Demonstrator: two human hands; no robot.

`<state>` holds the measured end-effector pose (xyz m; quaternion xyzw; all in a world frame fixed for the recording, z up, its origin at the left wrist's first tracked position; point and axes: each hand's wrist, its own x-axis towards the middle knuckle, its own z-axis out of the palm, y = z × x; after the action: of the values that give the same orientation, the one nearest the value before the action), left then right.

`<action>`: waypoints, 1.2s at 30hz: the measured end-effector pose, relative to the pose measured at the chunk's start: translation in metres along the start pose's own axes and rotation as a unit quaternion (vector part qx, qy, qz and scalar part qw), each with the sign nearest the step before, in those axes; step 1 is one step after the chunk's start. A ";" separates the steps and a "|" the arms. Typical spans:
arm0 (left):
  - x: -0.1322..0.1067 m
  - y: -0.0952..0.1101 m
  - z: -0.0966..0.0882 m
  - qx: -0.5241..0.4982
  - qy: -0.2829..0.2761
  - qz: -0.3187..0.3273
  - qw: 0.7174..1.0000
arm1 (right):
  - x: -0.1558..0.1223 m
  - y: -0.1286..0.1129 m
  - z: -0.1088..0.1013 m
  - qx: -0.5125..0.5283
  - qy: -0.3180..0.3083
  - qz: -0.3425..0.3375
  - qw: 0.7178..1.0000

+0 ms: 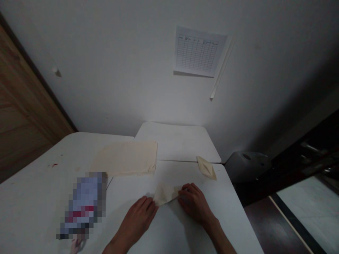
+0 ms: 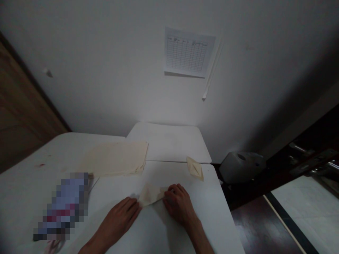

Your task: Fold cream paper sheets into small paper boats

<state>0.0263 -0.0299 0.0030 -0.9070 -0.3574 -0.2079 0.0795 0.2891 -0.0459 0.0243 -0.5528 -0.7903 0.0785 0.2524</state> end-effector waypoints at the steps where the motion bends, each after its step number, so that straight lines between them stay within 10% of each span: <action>1: -0.001 -0.001 0.002 0.019 -0.005 0.016 1.000 | 0.000 0.000 0.002 0.007 0.003 0.002 1.000; 9: -0.010 -0.011 0.013 0.062 0.027 0.036 0.997 | 0.002 -0.005 0.004 0.061 0.016 0.017 0.998; 28: 0.040 -0.003 0.002 -0.205 0.241 -0.100 0.943 | 0.008 -0.012 0.022 0.066 0.048 0.116 0.990; 36: 0.065 -0.008 -0.001 -0.262 0.231 -0.107 0.931 | 0.011 -0.024 0.024 0.180 0.062 0.175 0.966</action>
<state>0.0631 0.0156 0.0325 -0.7788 -0.3573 -0.5051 -0.1038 0.2541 -0.0415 0.0166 -0.6319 -0.6366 0.2283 0.3786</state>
